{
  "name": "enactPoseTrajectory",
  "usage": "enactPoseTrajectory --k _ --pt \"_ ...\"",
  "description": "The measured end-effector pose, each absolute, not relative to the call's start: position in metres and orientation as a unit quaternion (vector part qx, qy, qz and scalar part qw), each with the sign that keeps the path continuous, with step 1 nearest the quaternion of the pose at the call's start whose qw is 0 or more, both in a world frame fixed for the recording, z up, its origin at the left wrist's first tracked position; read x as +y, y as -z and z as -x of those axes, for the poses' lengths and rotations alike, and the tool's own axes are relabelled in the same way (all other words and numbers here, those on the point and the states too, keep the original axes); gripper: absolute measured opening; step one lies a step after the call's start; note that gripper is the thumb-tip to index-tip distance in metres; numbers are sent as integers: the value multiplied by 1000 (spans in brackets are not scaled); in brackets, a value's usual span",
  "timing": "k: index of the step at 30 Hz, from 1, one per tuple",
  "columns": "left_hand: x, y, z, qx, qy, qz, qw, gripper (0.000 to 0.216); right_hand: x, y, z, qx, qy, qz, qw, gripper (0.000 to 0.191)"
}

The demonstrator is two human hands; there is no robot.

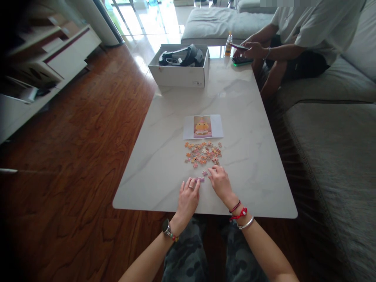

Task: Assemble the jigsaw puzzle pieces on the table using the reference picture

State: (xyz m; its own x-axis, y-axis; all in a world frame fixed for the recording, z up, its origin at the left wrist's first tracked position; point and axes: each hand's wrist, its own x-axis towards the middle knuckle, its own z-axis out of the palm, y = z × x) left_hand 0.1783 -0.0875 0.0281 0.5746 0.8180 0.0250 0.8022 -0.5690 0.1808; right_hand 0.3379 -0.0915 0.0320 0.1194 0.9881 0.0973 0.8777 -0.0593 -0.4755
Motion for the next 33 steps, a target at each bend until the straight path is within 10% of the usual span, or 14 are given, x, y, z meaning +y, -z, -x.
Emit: enactPoseTrajectory --k 18,33 --pt "39 -87 -225 499 -326 -779 195 17 -9 -83 -373 -517 -262 659 478 23" --pt "64 -81 -223 531 -296 -765 211 15 8 -80 -383 -496 -265 661 497 22"
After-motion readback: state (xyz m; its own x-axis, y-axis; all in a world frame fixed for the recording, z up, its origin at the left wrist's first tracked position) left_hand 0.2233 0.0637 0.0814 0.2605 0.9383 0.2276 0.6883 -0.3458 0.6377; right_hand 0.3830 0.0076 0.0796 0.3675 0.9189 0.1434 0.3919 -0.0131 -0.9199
